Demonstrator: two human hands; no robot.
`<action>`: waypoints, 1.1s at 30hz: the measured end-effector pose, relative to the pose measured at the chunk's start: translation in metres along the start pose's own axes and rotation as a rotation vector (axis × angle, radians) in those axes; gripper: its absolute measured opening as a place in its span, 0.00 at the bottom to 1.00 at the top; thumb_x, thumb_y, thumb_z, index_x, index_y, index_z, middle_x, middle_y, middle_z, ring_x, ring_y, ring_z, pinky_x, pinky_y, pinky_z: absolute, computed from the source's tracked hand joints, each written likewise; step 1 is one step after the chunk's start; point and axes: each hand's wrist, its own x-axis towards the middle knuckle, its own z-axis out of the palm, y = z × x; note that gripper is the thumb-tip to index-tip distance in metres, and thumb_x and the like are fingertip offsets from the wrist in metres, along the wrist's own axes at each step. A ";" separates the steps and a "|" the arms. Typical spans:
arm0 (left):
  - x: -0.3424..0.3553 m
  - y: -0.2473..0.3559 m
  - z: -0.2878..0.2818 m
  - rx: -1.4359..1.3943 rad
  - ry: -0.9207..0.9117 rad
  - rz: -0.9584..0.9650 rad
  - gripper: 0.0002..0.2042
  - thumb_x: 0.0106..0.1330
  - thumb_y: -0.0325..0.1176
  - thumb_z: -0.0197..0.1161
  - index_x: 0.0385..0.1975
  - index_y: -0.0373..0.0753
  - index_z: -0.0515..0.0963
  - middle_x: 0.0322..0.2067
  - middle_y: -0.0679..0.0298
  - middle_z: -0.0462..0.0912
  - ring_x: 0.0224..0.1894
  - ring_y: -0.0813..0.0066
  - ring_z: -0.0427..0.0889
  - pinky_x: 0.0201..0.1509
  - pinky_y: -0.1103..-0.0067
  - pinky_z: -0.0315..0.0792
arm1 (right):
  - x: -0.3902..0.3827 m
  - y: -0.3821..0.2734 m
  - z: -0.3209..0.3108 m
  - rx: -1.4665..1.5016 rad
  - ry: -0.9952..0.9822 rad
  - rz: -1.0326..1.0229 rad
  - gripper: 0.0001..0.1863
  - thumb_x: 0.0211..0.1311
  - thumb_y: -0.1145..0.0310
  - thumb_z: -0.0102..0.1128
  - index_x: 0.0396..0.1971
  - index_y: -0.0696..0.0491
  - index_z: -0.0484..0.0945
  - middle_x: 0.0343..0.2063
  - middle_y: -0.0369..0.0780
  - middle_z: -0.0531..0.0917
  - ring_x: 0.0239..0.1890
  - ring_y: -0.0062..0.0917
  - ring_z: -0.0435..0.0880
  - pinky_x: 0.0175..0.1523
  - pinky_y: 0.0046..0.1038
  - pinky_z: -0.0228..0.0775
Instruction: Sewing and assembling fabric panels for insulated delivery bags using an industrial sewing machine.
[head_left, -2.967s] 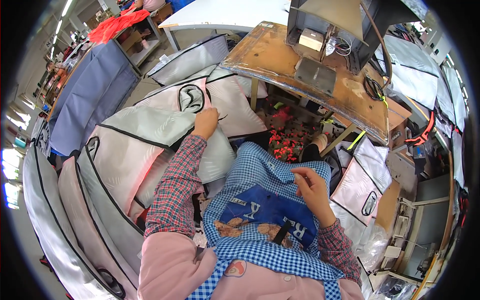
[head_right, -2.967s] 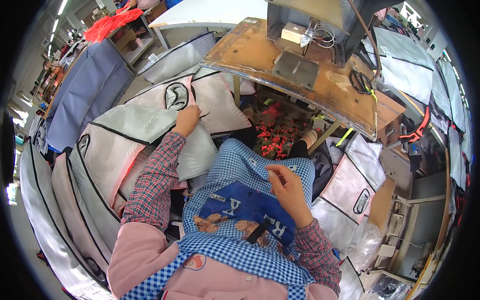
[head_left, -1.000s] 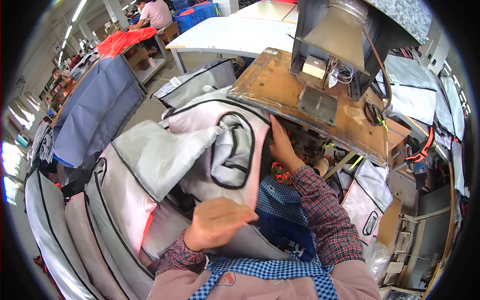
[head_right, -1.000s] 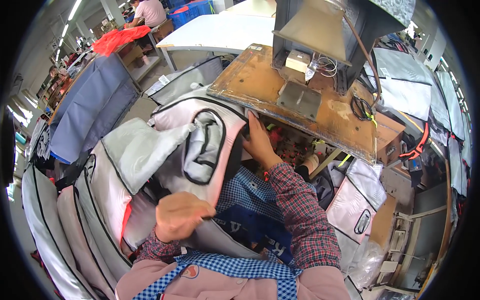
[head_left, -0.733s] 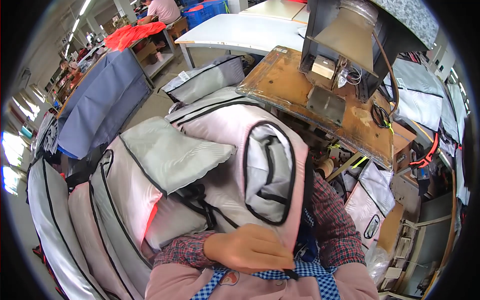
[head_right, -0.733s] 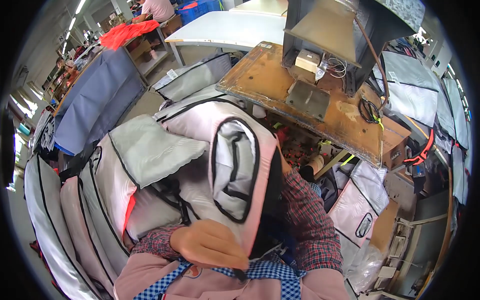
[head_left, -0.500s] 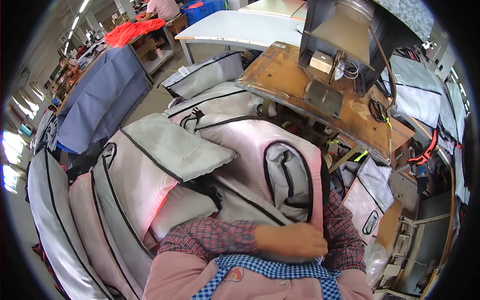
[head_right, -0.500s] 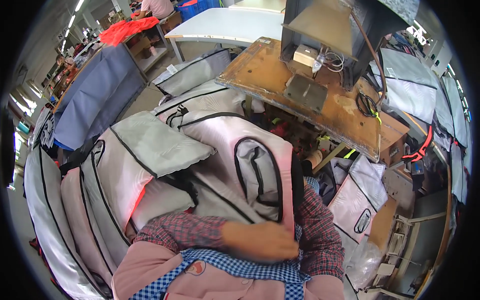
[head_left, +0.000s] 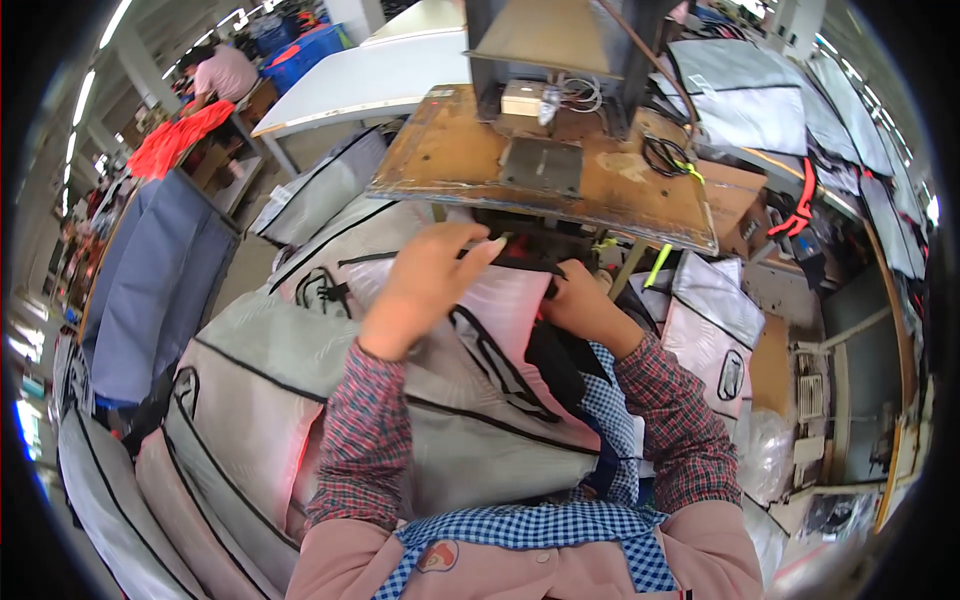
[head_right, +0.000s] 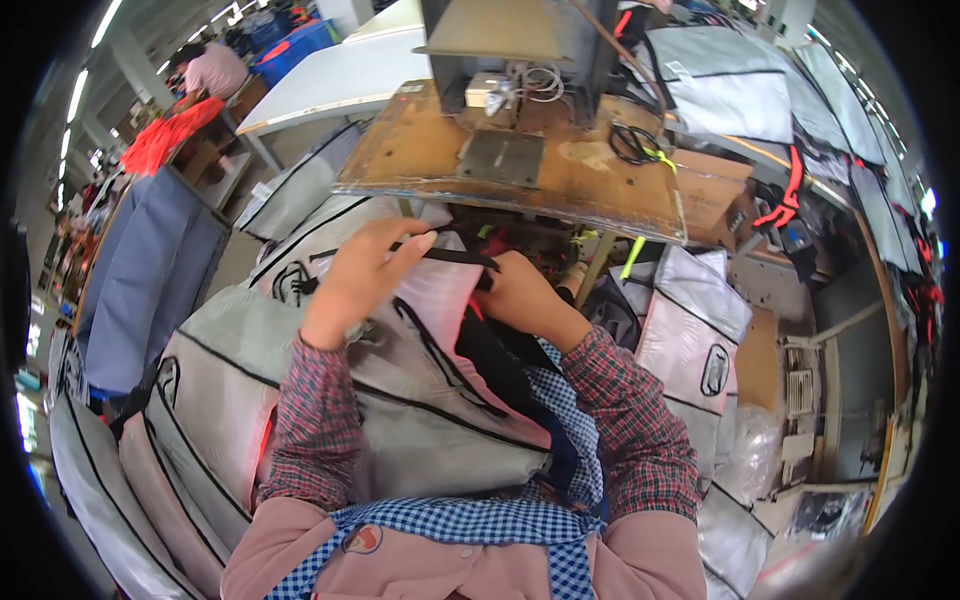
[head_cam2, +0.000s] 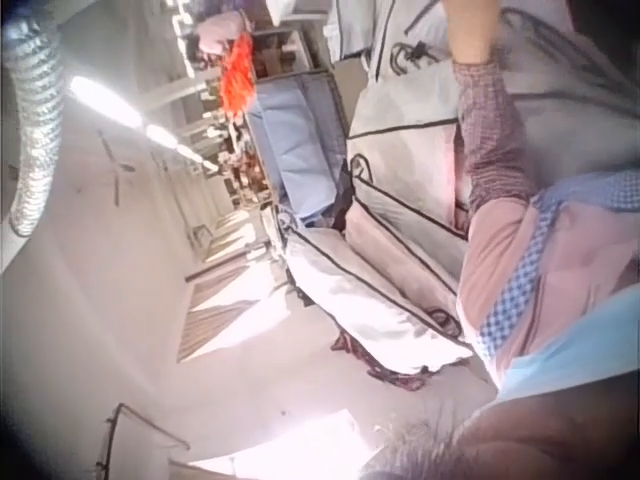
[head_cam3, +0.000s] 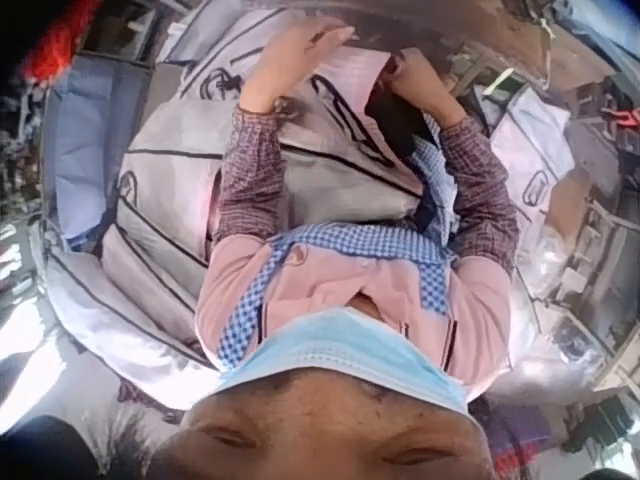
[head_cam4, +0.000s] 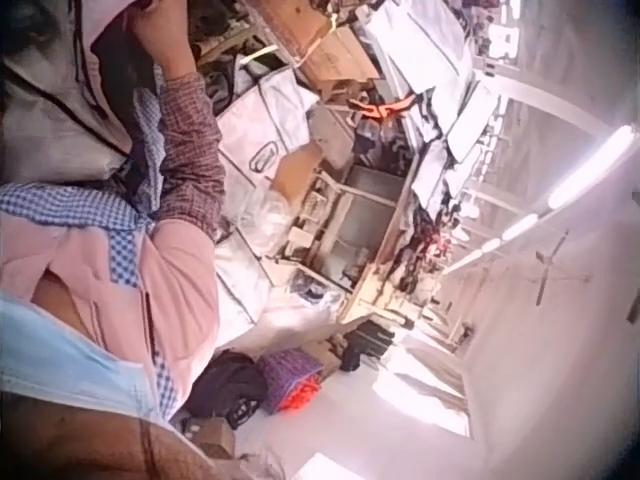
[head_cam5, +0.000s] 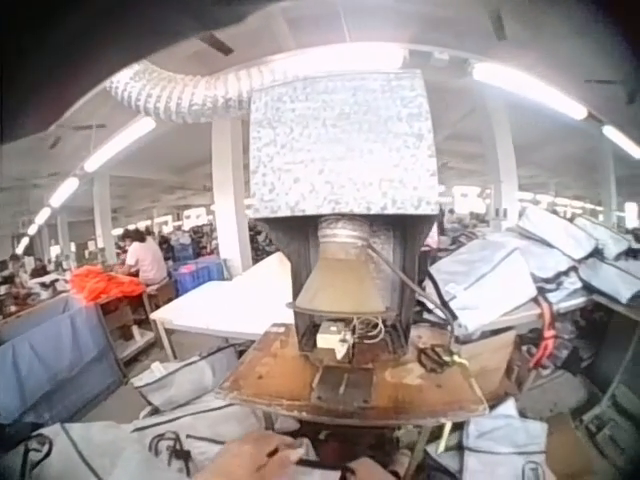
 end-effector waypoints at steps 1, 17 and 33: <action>0.003 -0.009 -0.001 -0.045 0.046 0.081 0.14 0.65 0.38 0.60 0.36 0.32 0.79 0.33 0.51 0.82 0.36 0.51 0.79 0.39 0.68 0.72 | 0.007 0.001 -0.001 -0.083 -0.010 -0.027 0.13 0.50 0.75 0.63 0.38 0.56 0.80 0.30 0.48 0.83 0.30 0.37 0.83 0.40 0.31 0.73; 0.054 -0.074 0.042 -0.011 0.142 0.085 0.11 0.62 0.36 0.64 0.24 0.33 0.78 0.21 0.49 0.77 0.23 0.49 0.75 0.26 0.67 0.68 | 0.089 0.025 -0.070 0.544 0.065 0.473 0.20 0.64 0.55 0.59 0.44 0.57 0.77 0.38 0.39 0.81 0.41 0.21 0.79 0.45 0.26 0.74; 0.123 -0.098 0.049 0.008 -0.021 -0.027 0.16 0.63 0.43 0.63 0.27 0.32 0.81 0.19 0.45 0.75 0.21 0.48 0.73 0.27 0.66 0.68 | 0.138 0.084 -0.061 0.979 0.102 0.515 0.14 0.67 0.59 0.52 0.21 0.44 0.70 0.19 0.25 0.70 0.24 0.14 0.67 0.32 0.20 0.62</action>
